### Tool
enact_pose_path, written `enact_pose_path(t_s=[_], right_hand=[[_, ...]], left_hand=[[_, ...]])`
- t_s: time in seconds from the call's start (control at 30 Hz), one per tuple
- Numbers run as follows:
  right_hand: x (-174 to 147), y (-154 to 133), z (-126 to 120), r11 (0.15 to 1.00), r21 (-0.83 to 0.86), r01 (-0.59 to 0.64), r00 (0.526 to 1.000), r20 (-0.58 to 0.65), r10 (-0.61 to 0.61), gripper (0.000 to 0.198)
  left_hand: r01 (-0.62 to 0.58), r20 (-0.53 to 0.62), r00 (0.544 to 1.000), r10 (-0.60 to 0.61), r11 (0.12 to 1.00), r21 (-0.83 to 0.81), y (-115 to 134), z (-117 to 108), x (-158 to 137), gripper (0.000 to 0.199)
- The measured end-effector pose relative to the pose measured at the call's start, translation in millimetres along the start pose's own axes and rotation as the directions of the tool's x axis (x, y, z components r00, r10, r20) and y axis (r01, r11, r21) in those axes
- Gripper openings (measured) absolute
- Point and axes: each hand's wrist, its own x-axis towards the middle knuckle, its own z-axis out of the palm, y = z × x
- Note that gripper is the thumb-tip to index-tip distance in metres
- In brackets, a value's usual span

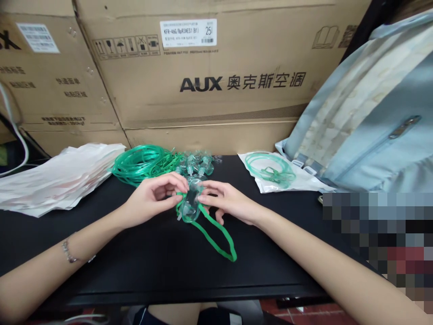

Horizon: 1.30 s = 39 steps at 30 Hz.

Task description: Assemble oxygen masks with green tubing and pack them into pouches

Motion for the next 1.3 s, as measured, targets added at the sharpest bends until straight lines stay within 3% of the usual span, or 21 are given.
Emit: enact_pose_path(t_s=[0.1,0.23,0.37,0.47,0.63,0.77,0.9,1.03,1.1,1.2,1.3], right_hand=[[1.7,1.2,-0.6,0.998,0.011,0.063,0.997,-0.046,-0.063,0.034],[2.6,1.9,1.1,0.992,-0.012,0.125,0.989,-0.083,-0.126,0.030],[2.8,1.7,2.9,0.975,-0.043,0.218,0.955,-0.195,-0.223,0.034],[2.8,1.5,2.1,0.972,-0.068,0.226,0.942,-0.237,-0.236,0.034],[1.5,0.2,-1.1,0.967,-0.082,0.243,0.950,-0.179,-0.254,0.035],[1.1,0.3,-1.4,0.965,-0.078,0.250,0.959,-0.117,-0.258,0.044],[2.0,2.8,0.3,0.968,-0.138,0.209,0.974,-0.065,-0.219,0.049],[1.7,5.1,3.4,0.972,-0.135,0.193,0.976,-0.073,-0.204,0.057],[1.2,6.3,5.4,0.977,-0.016,0.213,0.977,0.023,-0.213,0.062],[0.9,8.2,7.6,0.976,0.167,0.143,0.935,0.301,-0.188,0.073],[0.7,9.3,6.2,0.983,0.175,0.063,0.888,0.439,-0.136,0.076]], left_hand=[[0.057,-0.063,0.996,-0.058,0.998,-0.004,-4.4,1.6,2.5,0.012],[0.230,-0.076,0.970,-0.231,0.973,-0.028,-5.9,5.7,5.4,0.015],[0.348,0.006,0.937,-0.349,0.933,-0.093,-4.0,13.0,5.3,0.023],[0.360,0.093,0.931,-0.353,0.929,-0.082,-2.6,16.5,3.7,0.023],[0.237,-0.081,0.970,-0.229,0.967,0.097,2.0,6.2,4.5,0.031],[0.346,0.026,0.938,-0.345,0.934,-0.091,4.4,-3.3,7.8,0.032],[0.441,0.101,0.898,-0.429,0.869,-0.225,2.0,1.5,10.0,0.047],[0.384,0.084,0.923,-0.375,0.892,-0.240,0.7,8.7,10.7,0.046],[0.314,0.005,0.947,-0.321,0.922,-0.228,1.1,9.5,10.9,0.039],[0.241,-0.155,0.950,-0.272,0.951,-0.192,2.3,8.2,11.5,0.034],[0.240,-0.238,0.932,-0.275,0.957,-0.166,2.9,5.2,12.2,0.035]])
